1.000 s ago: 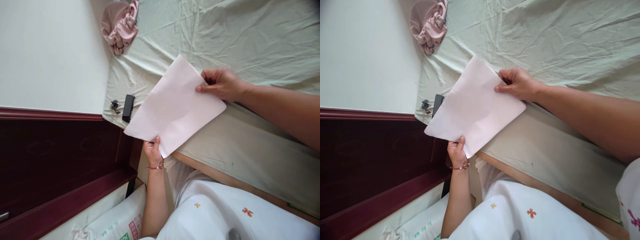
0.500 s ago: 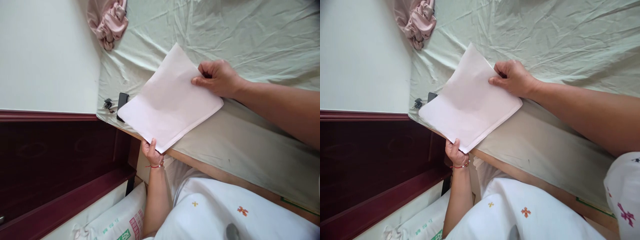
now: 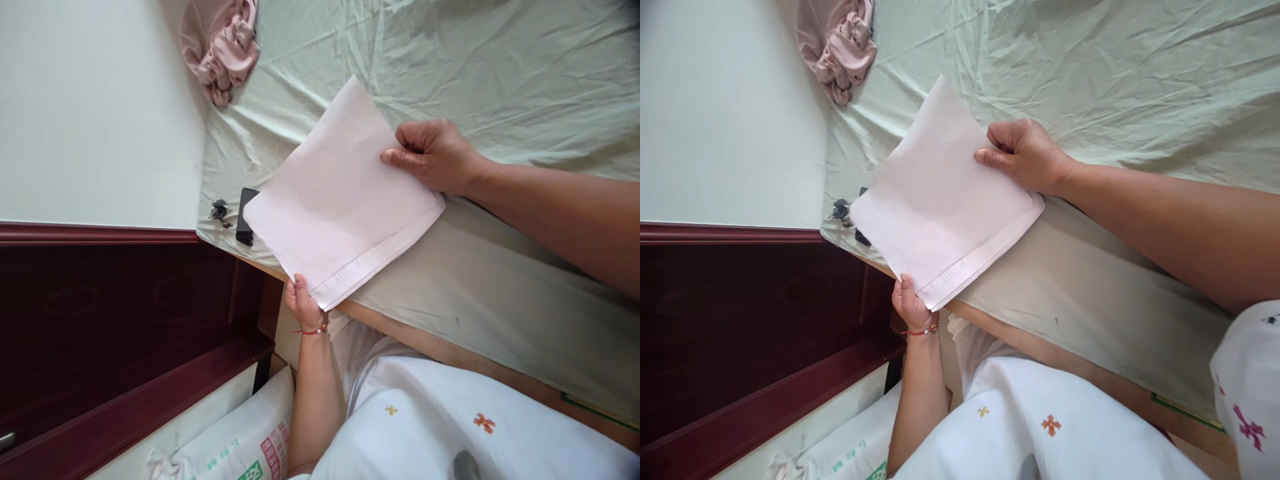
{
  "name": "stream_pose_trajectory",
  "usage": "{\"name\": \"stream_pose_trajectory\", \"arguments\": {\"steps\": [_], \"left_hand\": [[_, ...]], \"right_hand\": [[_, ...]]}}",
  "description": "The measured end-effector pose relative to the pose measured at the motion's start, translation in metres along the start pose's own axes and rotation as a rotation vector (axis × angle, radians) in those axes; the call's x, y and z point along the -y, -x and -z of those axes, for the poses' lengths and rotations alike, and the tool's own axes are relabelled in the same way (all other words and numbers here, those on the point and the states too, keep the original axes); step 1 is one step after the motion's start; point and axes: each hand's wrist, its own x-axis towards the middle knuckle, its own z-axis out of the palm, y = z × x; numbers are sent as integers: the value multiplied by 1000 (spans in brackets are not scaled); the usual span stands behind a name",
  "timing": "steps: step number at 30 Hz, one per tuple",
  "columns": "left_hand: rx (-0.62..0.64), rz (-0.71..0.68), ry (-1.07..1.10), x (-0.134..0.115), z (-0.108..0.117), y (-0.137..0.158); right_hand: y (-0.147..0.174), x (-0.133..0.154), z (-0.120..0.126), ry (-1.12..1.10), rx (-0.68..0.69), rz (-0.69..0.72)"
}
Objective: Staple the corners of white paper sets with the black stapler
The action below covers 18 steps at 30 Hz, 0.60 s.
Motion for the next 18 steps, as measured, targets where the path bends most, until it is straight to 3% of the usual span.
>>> {"name": "stream_pose_trajectory", "arguments": {"steps": [4, 10, 18], "left_hand": [[118, 23, 73, -3, 12, 0], [279, 57, -16, 5, 30, -10], [85, 60, -110, 14, 19, -9]], "right_hand": [[3, 0, 0, 92, -172, 58], [7, 1, -1, 151, -210, 145], [6, 7, -1, 124, -217, 71]]}}
